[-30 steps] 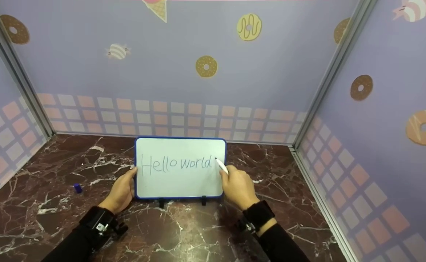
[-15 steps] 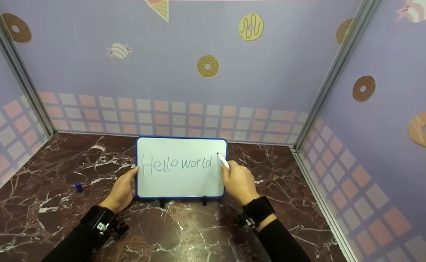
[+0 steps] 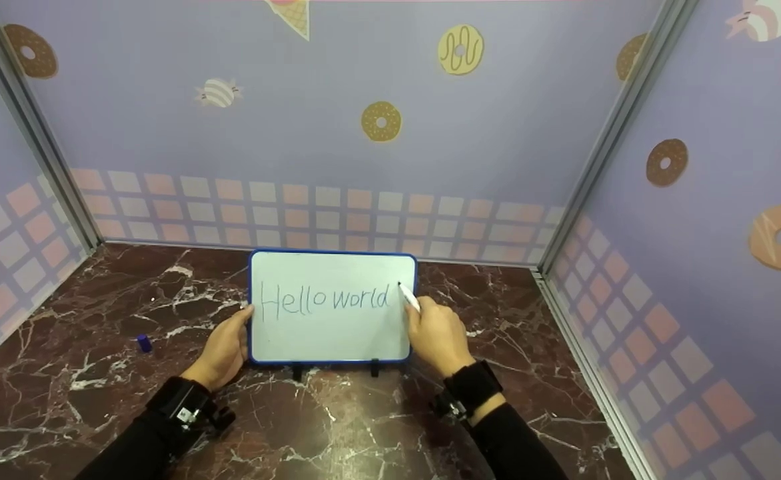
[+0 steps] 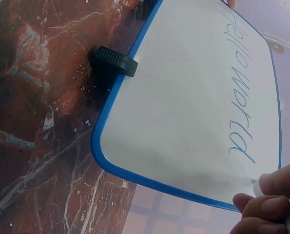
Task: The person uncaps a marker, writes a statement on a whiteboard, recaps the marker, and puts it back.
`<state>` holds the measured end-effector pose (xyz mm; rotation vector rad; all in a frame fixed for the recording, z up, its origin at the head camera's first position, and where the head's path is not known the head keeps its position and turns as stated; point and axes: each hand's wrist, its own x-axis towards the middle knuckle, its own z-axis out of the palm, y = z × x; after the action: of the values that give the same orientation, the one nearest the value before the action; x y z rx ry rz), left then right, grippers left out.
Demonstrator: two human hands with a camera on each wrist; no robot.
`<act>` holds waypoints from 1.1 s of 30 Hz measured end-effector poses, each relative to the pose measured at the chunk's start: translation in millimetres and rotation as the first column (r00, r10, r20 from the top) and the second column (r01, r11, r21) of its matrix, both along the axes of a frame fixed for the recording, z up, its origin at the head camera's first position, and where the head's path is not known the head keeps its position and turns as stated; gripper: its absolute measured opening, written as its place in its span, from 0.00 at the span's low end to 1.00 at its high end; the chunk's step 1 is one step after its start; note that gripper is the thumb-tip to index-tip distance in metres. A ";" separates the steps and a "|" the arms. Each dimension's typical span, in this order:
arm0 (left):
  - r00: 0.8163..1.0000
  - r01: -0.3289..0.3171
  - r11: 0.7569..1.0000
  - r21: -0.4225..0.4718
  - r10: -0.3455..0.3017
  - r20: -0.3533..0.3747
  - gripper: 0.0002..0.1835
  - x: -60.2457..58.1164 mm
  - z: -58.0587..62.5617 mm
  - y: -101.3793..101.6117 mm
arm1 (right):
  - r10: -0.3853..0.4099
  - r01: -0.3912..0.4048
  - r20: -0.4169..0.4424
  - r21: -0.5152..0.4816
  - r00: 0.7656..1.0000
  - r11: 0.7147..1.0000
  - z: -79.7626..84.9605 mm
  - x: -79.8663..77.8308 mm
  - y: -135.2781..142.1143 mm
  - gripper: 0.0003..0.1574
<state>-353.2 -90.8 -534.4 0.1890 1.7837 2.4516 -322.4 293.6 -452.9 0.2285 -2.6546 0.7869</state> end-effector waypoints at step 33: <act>1.000 -0.009 1.000 0.009 0.009 0.015 0.29 0.7 0.8 0.4 | -0.003 0.003 0.021 0.014 1.000 1.000 -18.6 7.8 -1.3 0.15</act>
<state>-352.4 -90.4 -533.7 0.1626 1.7717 2.4612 -314.5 292.4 -471.5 0.2212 -2.6803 0.7745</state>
